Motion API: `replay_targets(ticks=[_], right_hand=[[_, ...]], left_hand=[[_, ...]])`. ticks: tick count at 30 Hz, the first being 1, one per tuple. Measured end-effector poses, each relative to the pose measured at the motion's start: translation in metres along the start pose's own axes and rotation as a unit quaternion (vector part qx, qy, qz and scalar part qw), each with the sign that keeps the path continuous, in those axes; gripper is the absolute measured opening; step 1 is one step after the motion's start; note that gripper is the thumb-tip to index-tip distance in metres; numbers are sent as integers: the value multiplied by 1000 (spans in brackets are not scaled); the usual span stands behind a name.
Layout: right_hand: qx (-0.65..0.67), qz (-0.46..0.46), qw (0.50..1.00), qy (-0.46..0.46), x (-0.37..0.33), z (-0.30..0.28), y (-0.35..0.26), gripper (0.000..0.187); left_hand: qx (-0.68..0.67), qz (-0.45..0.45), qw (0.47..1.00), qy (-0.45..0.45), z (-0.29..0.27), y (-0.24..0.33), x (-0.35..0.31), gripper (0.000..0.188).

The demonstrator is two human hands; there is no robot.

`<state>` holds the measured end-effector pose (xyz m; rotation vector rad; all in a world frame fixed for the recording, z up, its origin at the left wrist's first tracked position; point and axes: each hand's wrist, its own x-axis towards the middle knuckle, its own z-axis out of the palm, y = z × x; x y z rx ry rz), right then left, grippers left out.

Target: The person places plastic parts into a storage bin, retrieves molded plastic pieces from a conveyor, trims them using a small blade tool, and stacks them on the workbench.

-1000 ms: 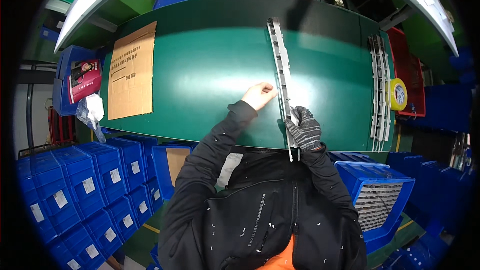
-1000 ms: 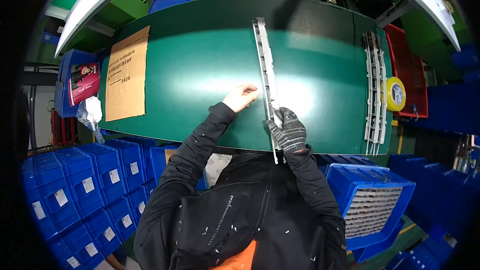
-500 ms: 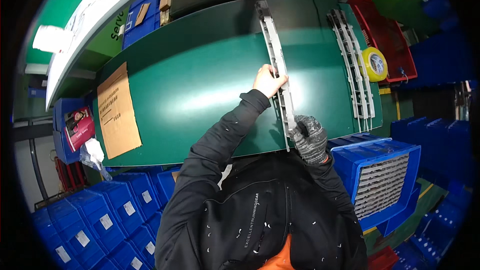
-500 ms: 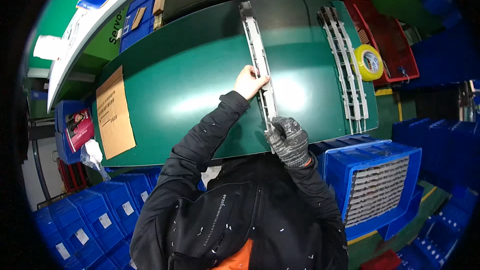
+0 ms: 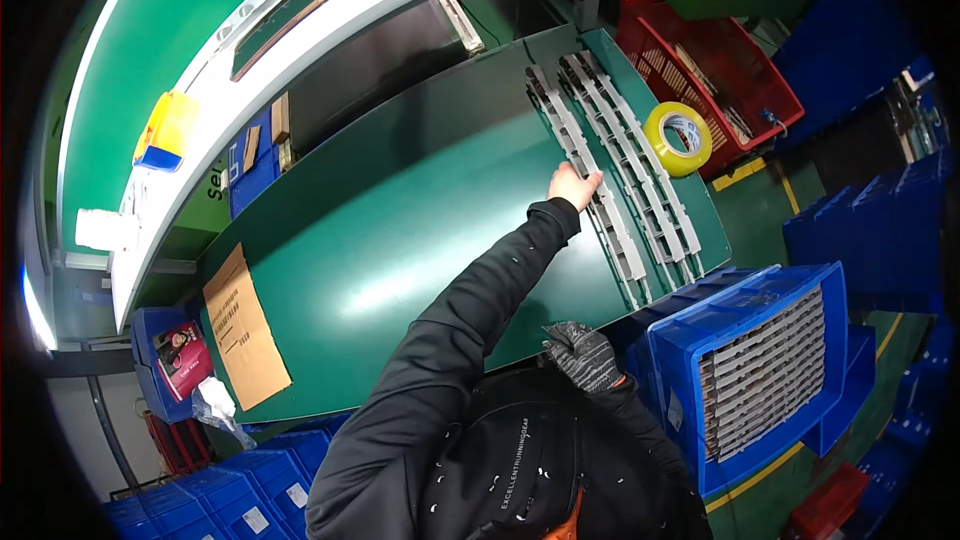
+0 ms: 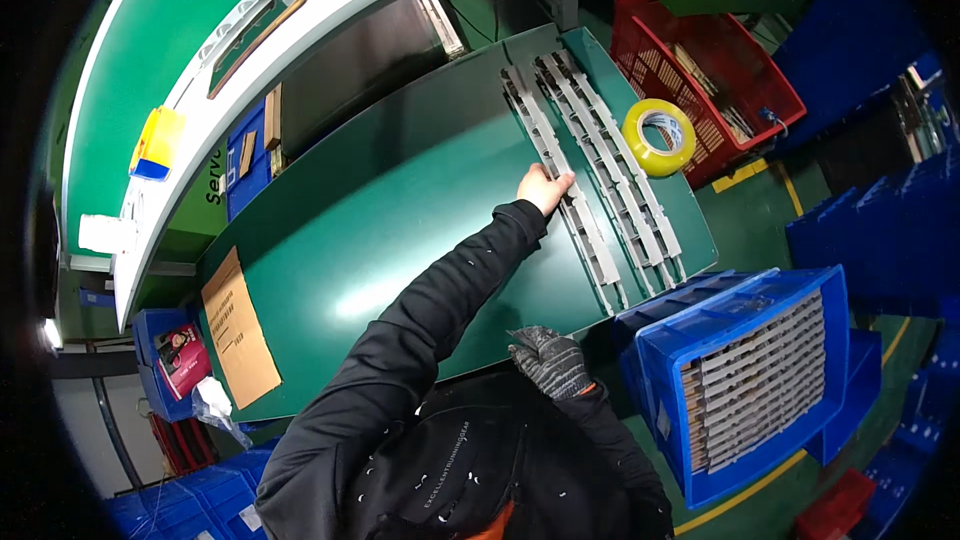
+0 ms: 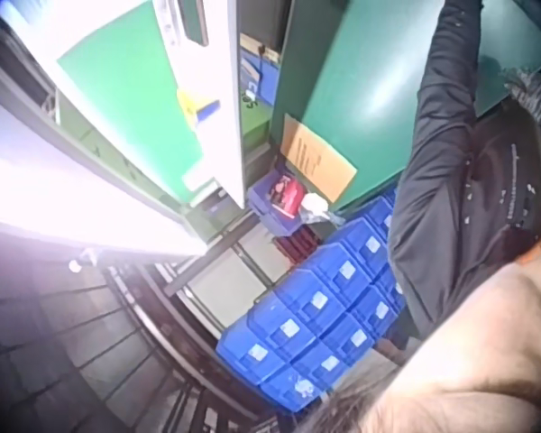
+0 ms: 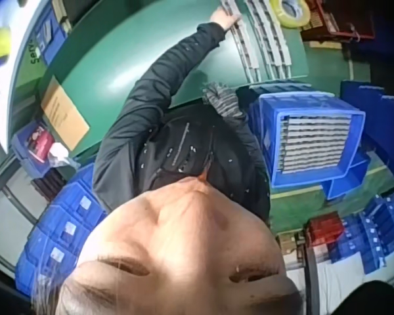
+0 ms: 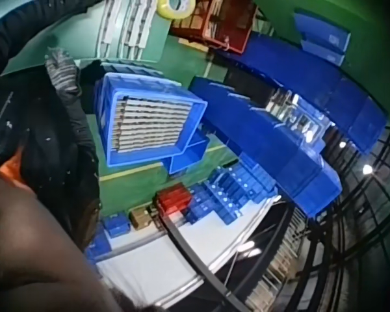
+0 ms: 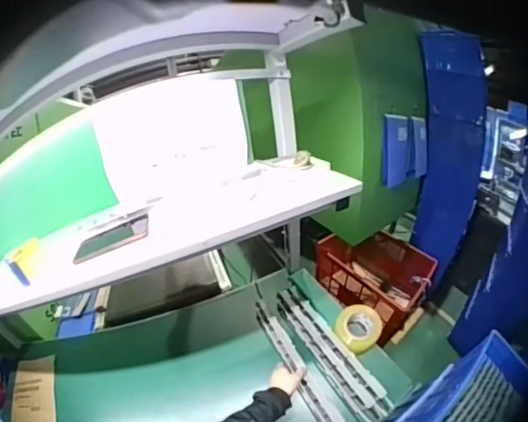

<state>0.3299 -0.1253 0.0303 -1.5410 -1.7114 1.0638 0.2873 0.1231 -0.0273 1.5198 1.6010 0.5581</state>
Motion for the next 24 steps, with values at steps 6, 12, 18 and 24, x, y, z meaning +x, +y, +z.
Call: replay_targets(ticks=[6, 12, 18, 24], right_hand=[[-10, -14, 1000, -25, 19, -7, 17, 28], [-66, 17, 997, -36, 38, 8, 32, 29], [277, 306, 911, 16, 38, 20, 61, 18], [372, 354, 856, 67, 46, 34, 47, 15]], left_hand=[[13, 25, 1000, 10, 21, 19, 17, 57], [-33, 53, 998, -12, -3, 10, 15, 64], [182, 208, 954, 115, -121, -57, -63, 43], [313, 105, 937, 114, -188, -137, -112, 49]])
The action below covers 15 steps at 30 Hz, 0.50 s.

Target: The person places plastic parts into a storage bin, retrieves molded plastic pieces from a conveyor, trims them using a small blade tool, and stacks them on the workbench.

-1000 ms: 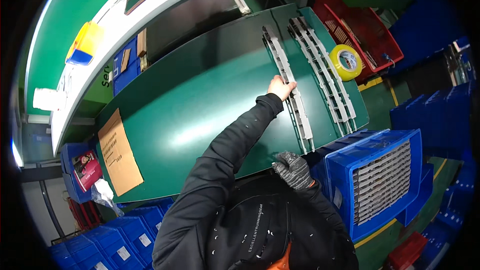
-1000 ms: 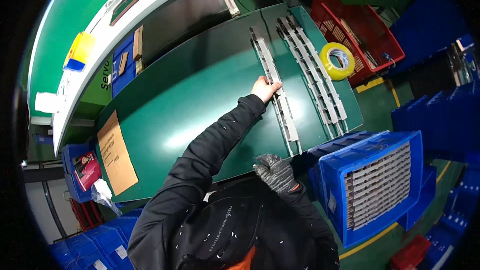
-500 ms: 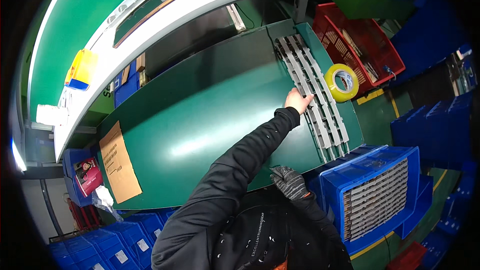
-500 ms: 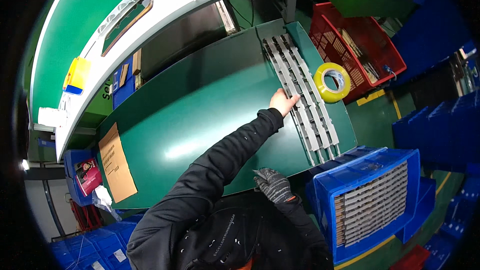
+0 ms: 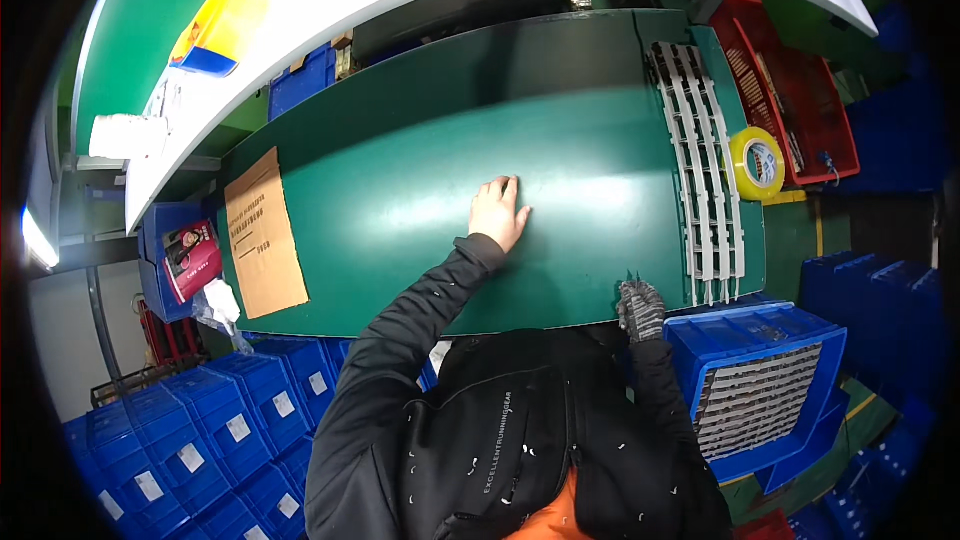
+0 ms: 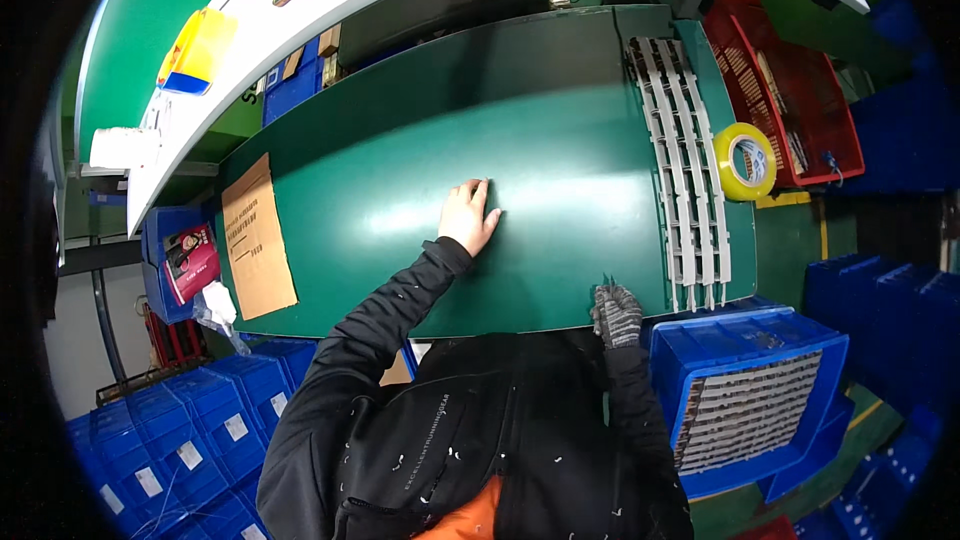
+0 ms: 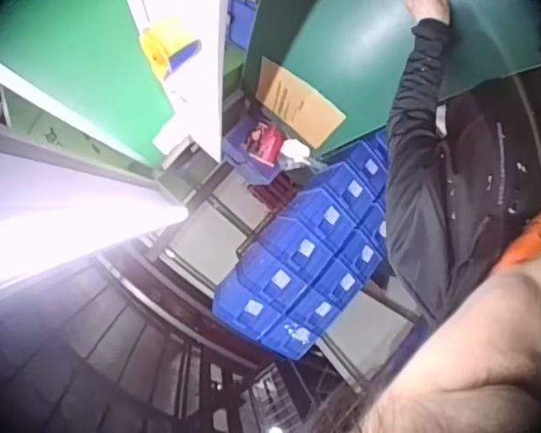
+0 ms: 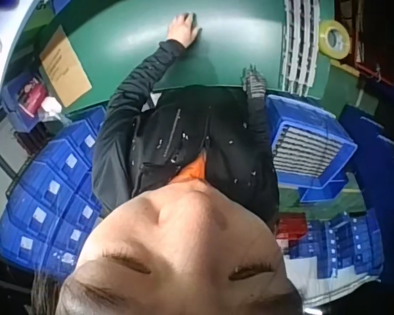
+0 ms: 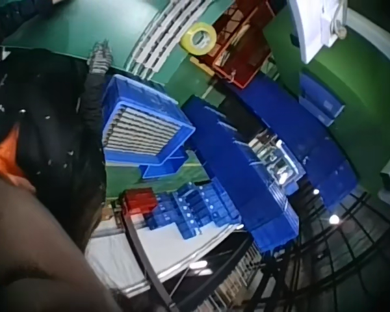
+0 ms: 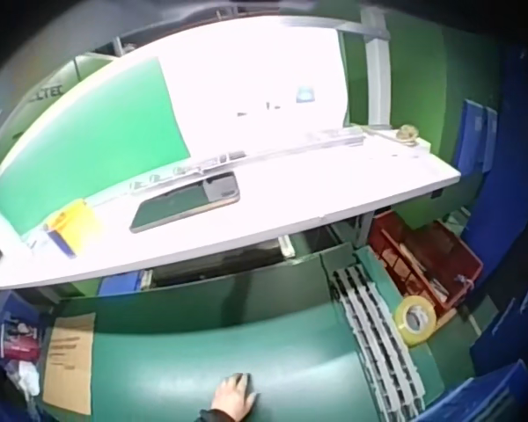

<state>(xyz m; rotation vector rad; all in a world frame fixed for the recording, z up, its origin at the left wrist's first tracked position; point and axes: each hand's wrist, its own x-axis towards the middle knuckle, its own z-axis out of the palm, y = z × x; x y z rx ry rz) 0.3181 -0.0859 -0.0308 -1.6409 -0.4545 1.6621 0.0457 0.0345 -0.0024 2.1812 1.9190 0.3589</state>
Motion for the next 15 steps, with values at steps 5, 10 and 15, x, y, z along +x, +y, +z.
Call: replay_targets(ticks=[5, 10, 15], right_hand=[[-55, -33, 997, 31, -1, 17, 19, 14], [9, -84, 994, 71, 15, 36, 41, 15], [16, -112, 988, 104, 22, 47, 61, 15]], left_hand=[[13, 15, 1000, 15, 6, -34, -1, 54], [86, 69, 994, 11, 19, -72, -3, 54], [123, 137, 982, 29, 33, -106, -9, 53]])
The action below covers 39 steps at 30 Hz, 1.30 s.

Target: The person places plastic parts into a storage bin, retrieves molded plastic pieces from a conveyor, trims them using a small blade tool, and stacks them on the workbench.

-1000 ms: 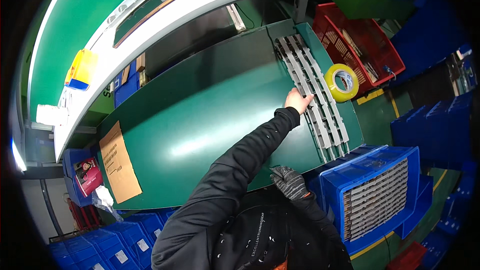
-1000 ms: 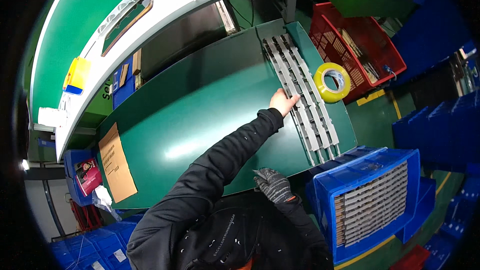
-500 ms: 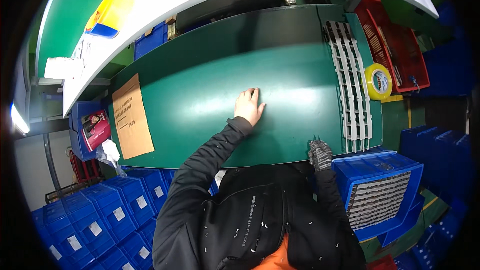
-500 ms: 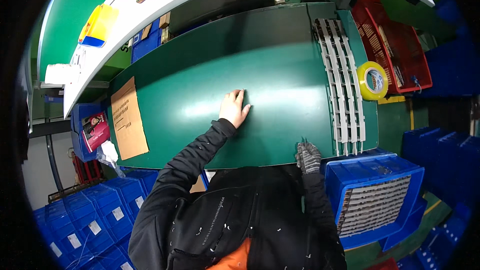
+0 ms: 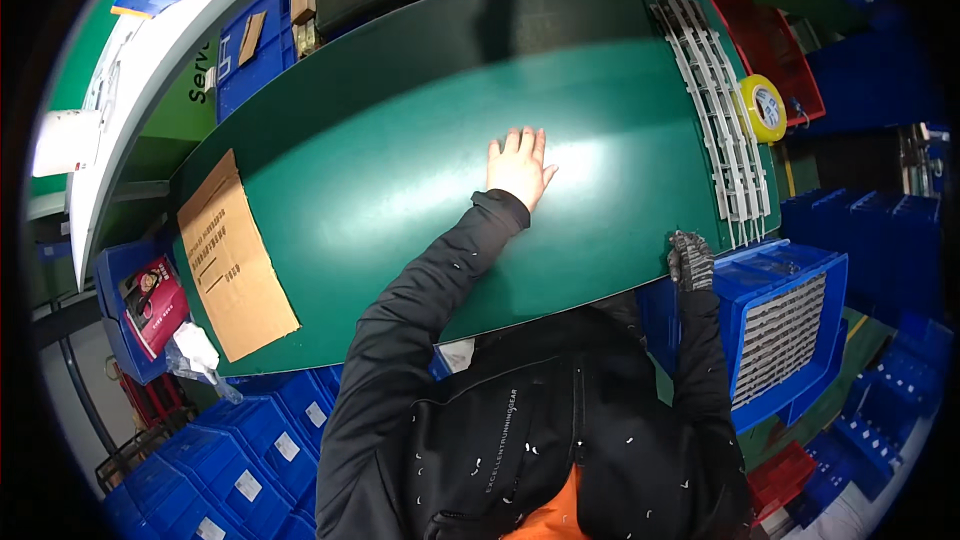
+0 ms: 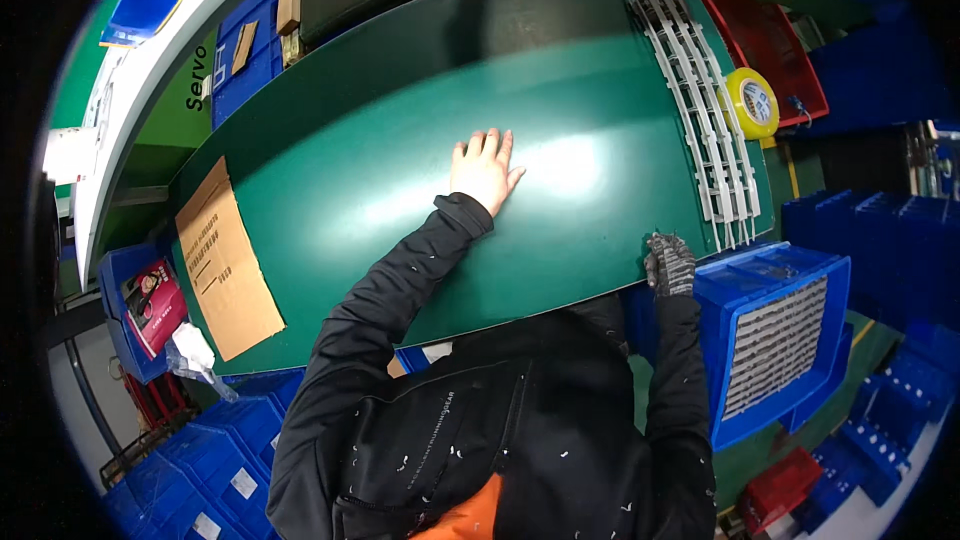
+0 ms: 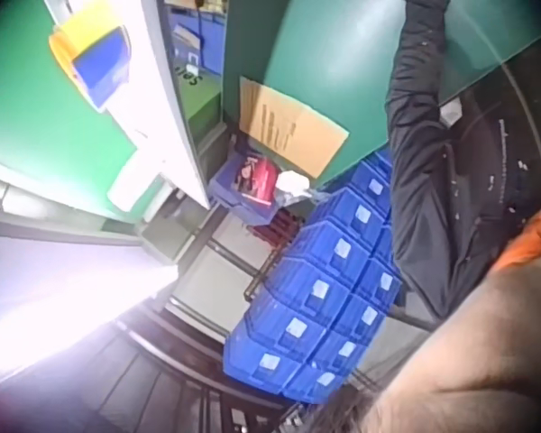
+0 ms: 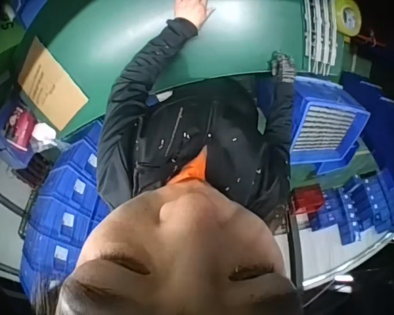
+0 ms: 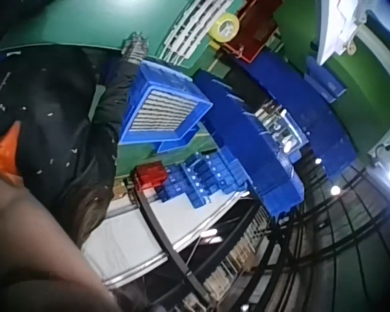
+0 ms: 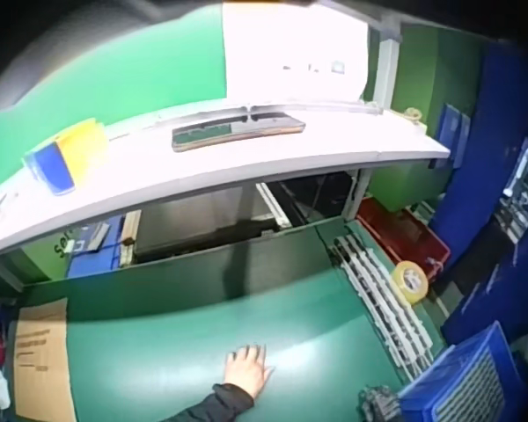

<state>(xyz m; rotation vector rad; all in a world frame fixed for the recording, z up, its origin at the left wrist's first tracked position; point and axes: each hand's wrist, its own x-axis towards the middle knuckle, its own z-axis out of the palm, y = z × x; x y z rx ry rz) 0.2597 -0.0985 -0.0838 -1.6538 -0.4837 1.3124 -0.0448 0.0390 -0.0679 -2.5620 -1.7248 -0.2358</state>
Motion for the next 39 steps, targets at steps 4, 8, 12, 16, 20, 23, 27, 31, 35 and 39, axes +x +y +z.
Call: replay_targets(ticks=[4, 8, 12, 16, 20, 23, 27, 31, 35, 39], right_hand=[[-58, -15, 998, 3, 12, 2, 11, 16], [-34, -14, 999, 13, 15, 13, 6, 16], [-37, 8, 999, 7, 22, 10, -3, 18], [-33, -6, 999, 21, 21, 12, -3, 18], [-41, 0, 998, 44, 10, 18, -7, 19], [-40, 3, 998, 38, 12, 12, -9, 19], [-35, -7, 999, 1, -1, 12, -2, 19], [-24, 13, 1000, -17, -7, -10, 9, 19], [-10, -2, 999, -38, -28, -25, 8, 18], [38, 22, 998, -50, -48, -36, 2, 14]], left_hand=[[17, 26, 999, -11, 1, -21, 0, 57], [2, 25, 999, -47, 4, -24, -1, 70], [-9, 19, 996, -87, 3, -18, 2, 86], [-18, 15, 990, -139, -6, -19, 3, 94], [3, 6, 984, -181, -19, -17, 3, 97], [12, 5, 977, -214, -23, -14, 1, 95], [14, -10, 985, -173, -18, -9, -21, 95], [10, -20, 995, -93, -24, 9, -59, 80], [-72, -67, 987, -125, -56, 3, -145, 52], [-27, -248, 962, -113, -104, -23, -289, 43]])
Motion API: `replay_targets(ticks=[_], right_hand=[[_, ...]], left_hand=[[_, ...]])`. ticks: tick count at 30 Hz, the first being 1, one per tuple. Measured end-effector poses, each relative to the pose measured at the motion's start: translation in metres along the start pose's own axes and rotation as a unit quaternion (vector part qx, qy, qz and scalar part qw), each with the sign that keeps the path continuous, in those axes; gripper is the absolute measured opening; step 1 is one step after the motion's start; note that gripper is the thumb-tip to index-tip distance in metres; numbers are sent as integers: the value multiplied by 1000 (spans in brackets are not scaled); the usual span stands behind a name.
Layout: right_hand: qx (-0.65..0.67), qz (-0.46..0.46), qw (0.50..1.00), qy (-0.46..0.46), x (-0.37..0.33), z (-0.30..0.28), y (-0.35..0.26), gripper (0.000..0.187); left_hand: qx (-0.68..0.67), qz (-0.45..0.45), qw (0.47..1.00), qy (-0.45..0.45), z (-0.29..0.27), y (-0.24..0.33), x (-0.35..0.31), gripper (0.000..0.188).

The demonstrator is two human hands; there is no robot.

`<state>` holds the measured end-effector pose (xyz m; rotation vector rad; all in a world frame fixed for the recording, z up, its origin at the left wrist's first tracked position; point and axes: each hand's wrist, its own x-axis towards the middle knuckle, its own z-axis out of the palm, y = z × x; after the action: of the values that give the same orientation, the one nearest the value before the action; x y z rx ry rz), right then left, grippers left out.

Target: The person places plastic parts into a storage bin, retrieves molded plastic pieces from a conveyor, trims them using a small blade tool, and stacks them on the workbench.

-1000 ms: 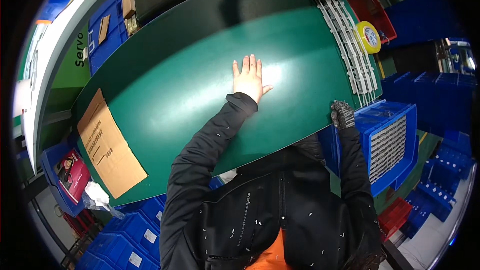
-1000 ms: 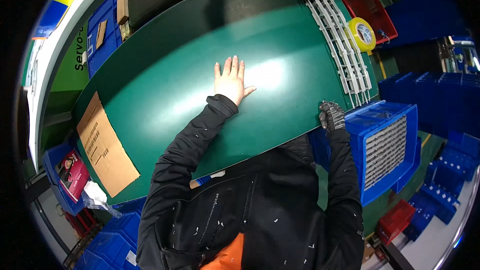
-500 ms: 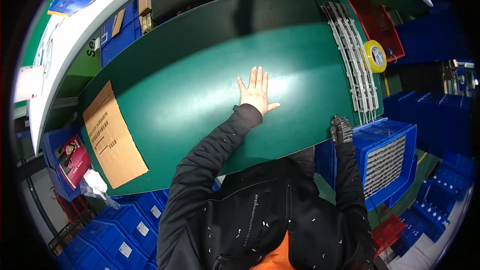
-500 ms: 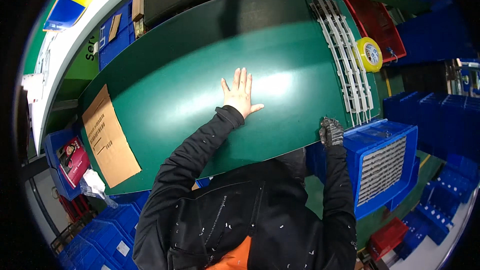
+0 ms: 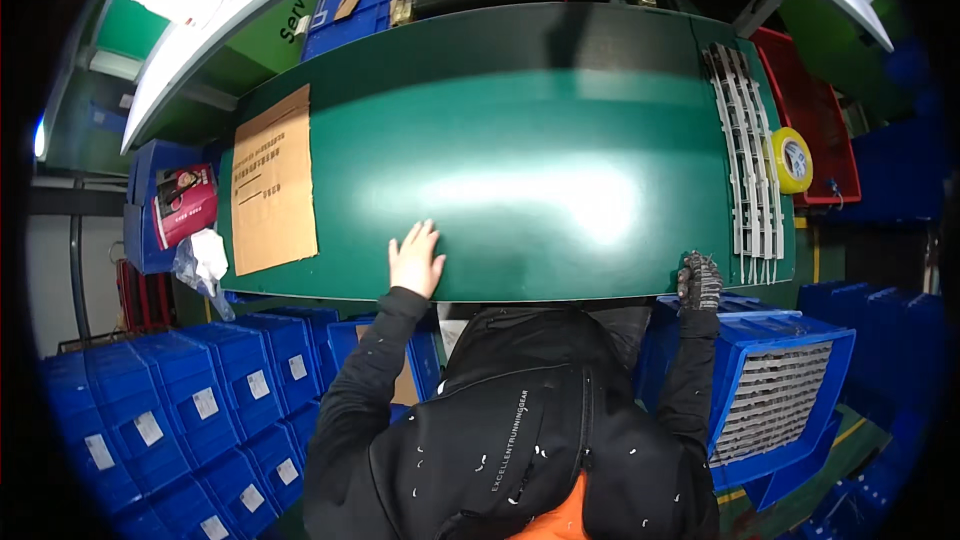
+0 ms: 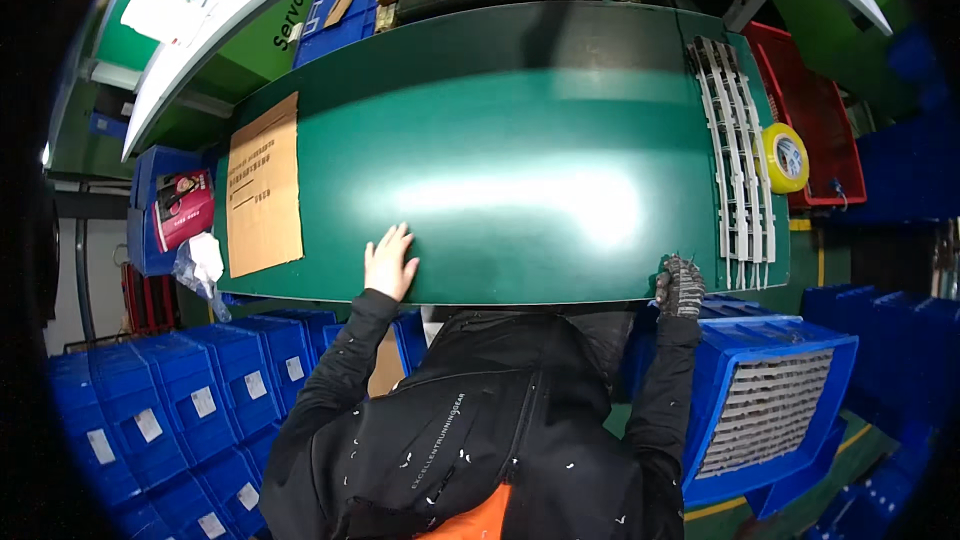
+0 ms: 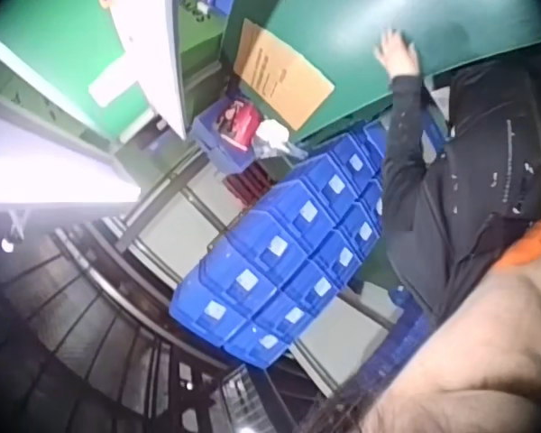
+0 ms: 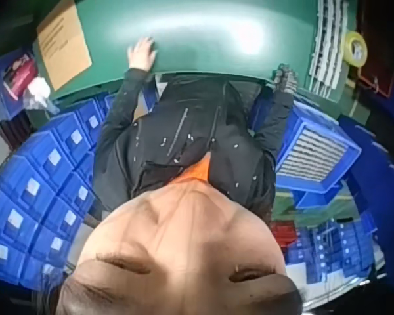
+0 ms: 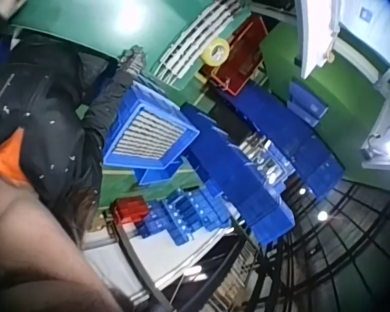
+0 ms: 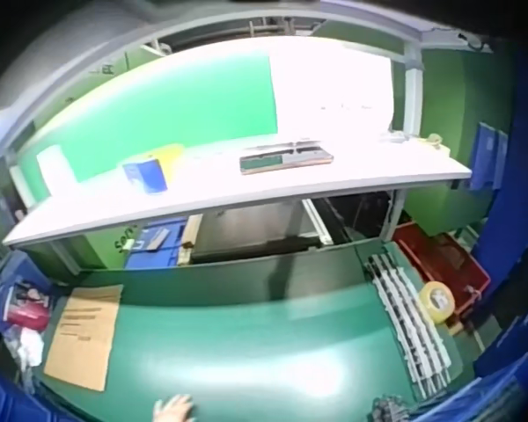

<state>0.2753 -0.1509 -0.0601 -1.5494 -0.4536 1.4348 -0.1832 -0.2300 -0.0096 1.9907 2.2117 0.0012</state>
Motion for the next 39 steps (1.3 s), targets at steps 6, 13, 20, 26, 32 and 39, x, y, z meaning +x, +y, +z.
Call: replay_targets(ticks=[6, 13, 20, 26, 32, 39], right_hand=[[9, -49, 999, -13, -9, -29, 15, 18], [-21, -15, 1000, -10, -14, -25, 6, 17], [35, -3, 999, 29, -5, -22, -1, 19], [45, 0, 998, 34, 2, -19, -11, 13], [75, -17, 997, 15, 13, -20, 0, 13], [61, -11, 998, 30, 13, -11, -3, 13]], left_hand=[[73, -370, 925, -46, 2, -77, -152, 22], [-305, -246, 906, 161, -8, -8, -79, 25], [-651, -75, 755, 18, -43, 85, 29, 27], [-356, 44, 933, 6, -22, 138, 69, 26], [-82, 163, 983, 27, 2, 160, 86, 31], [0, 195, 980, 43, 19, 153, 92, 40]])
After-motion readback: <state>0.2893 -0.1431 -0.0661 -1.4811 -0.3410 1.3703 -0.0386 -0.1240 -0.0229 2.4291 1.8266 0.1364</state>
